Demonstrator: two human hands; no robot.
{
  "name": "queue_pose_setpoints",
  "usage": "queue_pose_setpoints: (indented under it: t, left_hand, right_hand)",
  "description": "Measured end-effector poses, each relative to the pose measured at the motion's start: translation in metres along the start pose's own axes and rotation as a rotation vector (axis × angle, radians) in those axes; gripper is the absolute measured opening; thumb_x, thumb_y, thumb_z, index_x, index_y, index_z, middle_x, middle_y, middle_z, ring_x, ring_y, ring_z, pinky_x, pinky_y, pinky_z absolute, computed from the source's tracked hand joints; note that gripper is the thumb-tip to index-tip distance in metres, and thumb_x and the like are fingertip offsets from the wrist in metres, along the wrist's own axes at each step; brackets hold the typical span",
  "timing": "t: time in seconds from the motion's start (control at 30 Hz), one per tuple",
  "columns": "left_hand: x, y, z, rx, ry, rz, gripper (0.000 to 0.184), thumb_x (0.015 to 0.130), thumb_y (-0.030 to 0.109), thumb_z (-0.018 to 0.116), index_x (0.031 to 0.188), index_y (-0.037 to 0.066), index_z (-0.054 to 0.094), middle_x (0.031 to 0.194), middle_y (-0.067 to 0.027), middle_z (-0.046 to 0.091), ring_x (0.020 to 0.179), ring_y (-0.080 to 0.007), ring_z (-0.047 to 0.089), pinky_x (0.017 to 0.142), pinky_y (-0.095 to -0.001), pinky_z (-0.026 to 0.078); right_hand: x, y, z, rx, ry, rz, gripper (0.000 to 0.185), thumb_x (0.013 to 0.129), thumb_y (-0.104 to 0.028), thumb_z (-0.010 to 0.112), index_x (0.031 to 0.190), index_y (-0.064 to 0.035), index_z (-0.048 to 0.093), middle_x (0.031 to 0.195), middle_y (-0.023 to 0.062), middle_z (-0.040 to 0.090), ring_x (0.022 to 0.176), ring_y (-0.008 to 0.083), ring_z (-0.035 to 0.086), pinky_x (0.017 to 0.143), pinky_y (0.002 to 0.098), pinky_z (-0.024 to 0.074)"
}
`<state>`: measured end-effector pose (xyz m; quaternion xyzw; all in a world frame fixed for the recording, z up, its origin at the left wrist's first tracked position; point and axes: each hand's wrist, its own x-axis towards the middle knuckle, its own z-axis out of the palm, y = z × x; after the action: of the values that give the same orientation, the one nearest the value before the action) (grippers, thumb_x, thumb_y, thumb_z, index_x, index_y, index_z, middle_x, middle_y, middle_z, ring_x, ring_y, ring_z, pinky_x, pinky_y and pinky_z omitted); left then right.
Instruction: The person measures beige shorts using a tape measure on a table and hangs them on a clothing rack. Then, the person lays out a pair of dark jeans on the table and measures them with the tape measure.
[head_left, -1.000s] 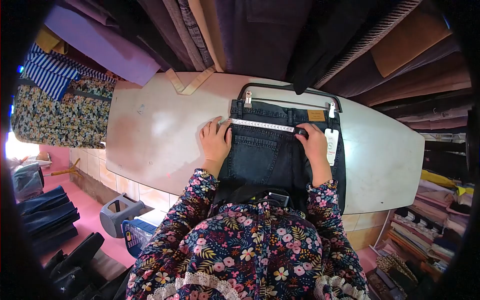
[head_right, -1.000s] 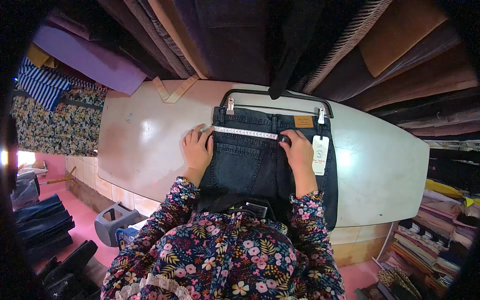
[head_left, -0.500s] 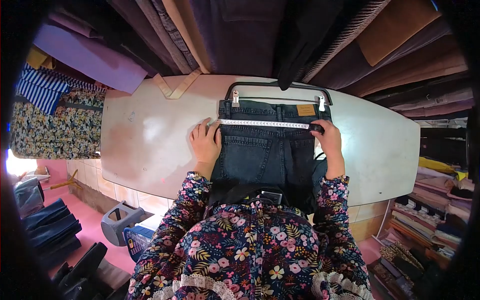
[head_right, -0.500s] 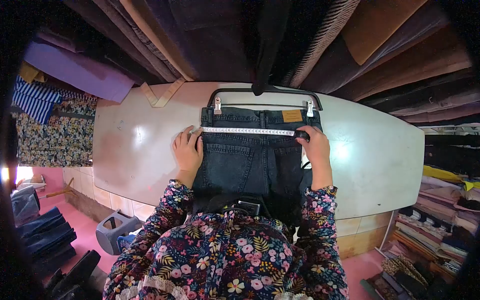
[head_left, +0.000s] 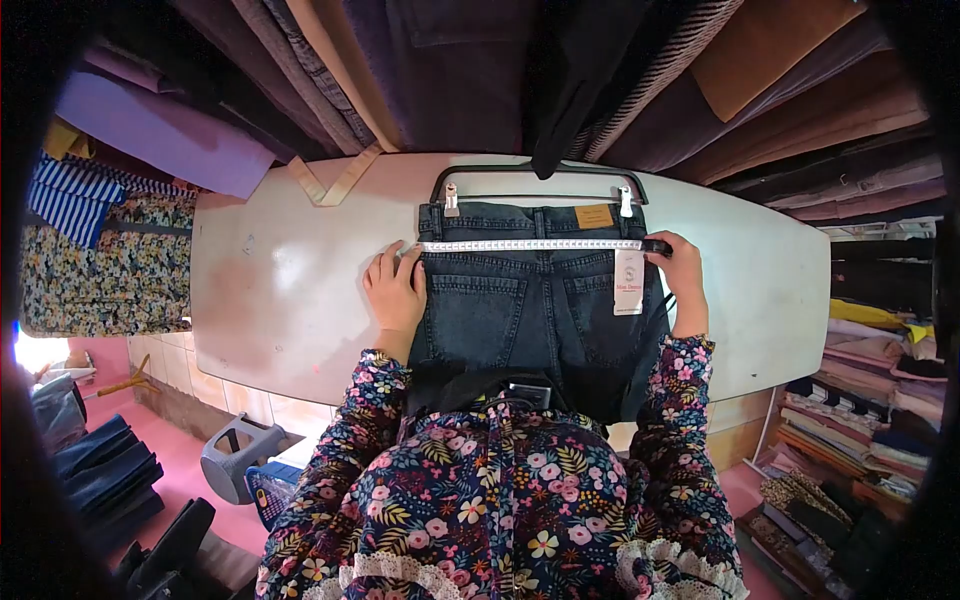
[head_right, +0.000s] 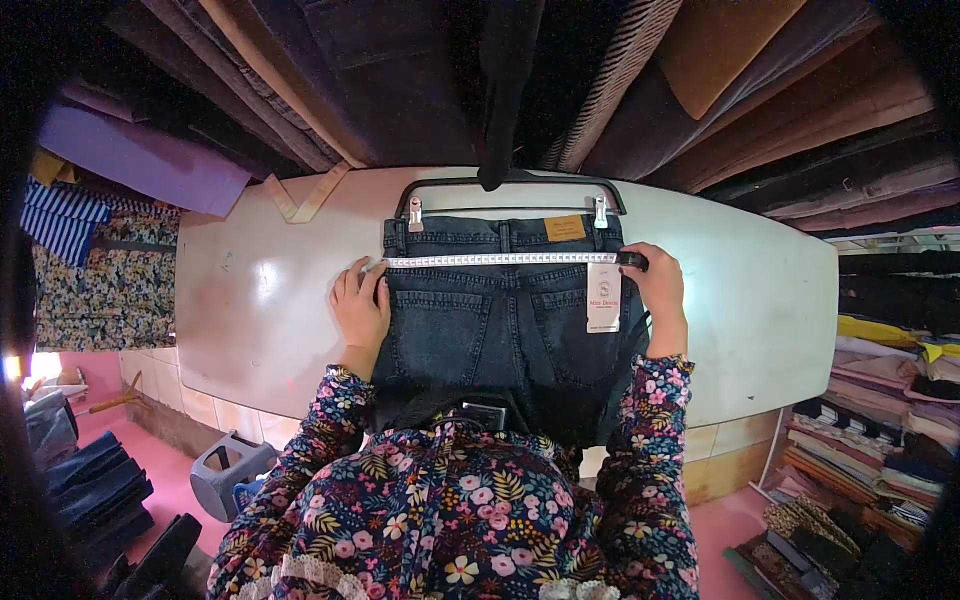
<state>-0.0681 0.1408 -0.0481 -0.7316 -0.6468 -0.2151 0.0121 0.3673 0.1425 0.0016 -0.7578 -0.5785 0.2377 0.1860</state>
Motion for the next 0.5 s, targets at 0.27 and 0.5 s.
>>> queue_pose_setpoints:
  t: [0.27,0.5]
  left_hand:
    - [0.000,0.001,-0.001,0.006,-0.004,-0.002,0.027,0.084,0.018,0.061,0.110,0.019,0.064,0.120,-0.0020,0.055,0.112,-0.0255,0.048,0.098,-0.0416,0.033]
    - [0.001,0.002,-0.002,0.000,0.001,-0.003,0.027,0.083,0.018,0.061,0.110,0.019,0.065,0.120,-0.0020,0.055,0.112,-0.0256,0.048,0.098,-0.0414,0.033]
  right_hand:
    - [0.010,0.016,-0.010,0.114,-0.042,0.045,0.033,0.068,0.003,0.071,0.100,-0.0058,0.069,0.083,0.0115,0.068,0.075,0.0212,0.065,0.071,0.0304,0.0505]
    - [0.017,0.033,-0.004,0.144,-0.066,0.003,0.033,0.067,0.005,0.071,0.099,-0.0052,0.068,0.083,0.0112,0.068,0.076,0.0192,0.064,0.072,0.0290,0.0504]
